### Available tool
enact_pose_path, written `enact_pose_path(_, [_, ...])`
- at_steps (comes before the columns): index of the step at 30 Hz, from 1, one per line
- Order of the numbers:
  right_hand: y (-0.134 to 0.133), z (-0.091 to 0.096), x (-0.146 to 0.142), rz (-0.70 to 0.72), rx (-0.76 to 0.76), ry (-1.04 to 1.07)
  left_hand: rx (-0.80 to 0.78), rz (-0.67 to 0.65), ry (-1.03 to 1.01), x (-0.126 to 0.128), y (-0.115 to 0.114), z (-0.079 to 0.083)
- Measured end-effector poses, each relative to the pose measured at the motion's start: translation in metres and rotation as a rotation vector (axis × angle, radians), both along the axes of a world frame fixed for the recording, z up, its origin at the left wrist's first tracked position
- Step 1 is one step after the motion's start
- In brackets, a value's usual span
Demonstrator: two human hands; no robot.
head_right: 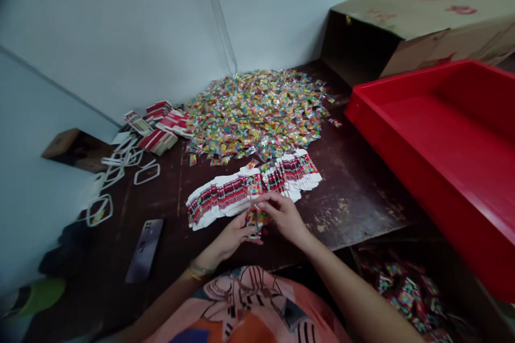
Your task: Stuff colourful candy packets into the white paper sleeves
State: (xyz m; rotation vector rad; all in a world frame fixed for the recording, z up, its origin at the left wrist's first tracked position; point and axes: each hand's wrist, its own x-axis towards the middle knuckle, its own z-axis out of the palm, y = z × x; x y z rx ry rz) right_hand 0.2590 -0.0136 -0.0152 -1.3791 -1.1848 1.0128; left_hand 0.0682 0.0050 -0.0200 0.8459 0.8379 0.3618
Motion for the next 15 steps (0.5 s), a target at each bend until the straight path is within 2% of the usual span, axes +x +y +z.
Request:
enact_pose_path(3, [0.010, 0.005, -0.021, -0.105, 0.077, -0.033, -0.027, -0.100, -0.041, 0.002, -0.013, 0.001])
enact_pose_path(6, [0.013, 0.002, -0.024, -0.153, 0.116, -0.082, -0.067, -0.067, -0.070, -0.005, -0.019, 0.004])
enact_pose_path(11, [-0.010, -0.002, -0.029, 0.045, 0.139, -0.215, -0.012, 0.091, 0.014, -0.013, -0.018, 0.010])
enact_pose_path(13, [-0.019, -0.006, -0.030, 0.049, 0.053, -0.080, -0.013, 0.130, 0.047, -0.013, -0.016, 0.009])
enact_pose_path(15, [-0.024, -0.011, -0.030, 0.069, -0.091, 0.167, -0.021, 0.151, 0.058, -0.013, -0.015, 0.008])
